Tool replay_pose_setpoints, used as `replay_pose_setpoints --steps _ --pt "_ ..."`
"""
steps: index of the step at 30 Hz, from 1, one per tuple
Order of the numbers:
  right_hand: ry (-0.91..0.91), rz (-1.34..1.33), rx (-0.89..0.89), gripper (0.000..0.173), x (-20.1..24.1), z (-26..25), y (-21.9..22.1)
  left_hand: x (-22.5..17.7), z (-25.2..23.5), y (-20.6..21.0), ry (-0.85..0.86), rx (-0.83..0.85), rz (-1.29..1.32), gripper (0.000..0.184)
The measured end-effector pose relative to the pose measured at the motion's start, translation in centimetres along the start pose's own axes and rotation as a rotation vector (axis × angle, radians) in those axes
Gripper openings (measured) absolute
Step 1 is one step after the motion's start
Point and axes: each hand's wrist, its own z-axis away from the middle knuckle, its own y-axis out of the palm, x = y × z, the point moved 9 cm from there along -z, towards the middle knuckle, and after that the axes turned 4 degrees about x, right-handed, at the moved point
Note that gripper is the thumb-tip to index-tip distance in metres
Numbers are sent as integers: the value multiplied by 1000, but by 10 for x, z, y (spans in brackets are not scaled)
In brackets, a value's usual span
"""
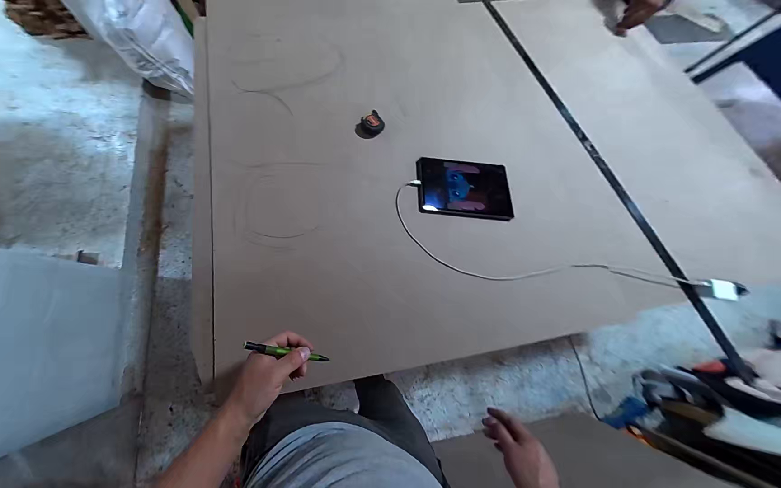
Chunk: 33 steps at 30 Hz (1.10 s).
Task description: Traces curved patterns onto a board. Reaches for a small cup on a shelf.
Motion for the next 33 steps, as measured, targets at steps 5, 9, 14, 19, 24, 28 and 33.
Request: replay_pose_setpoints --steps 5,9,14,19,24,28,33 --pt "-299 58 53 39 136 -95 -34 8 -4 23 44 -225 35 23" --pt "-447 164 266 37 250 -136 -1 16 -4 37 105 -370 107 23" --pt "-604 244 422 32 392 -154 69 16 -9 25 138 -528 100 28" --pt "-719 65 390 32 513 -228 153 -4 -75 -10 255 -656 7 17" --pt "-838 -328 288 29 598 -294 194 -28 -136 -18 397 -664 -37 28" --pt "-966 -456 268 24 610 -298 193 6 -141 -13 407 -679 -6 27" --pt "-1068 -592 143 19 621 -302 174 -2 -164 -38 465 -738 -8 26"
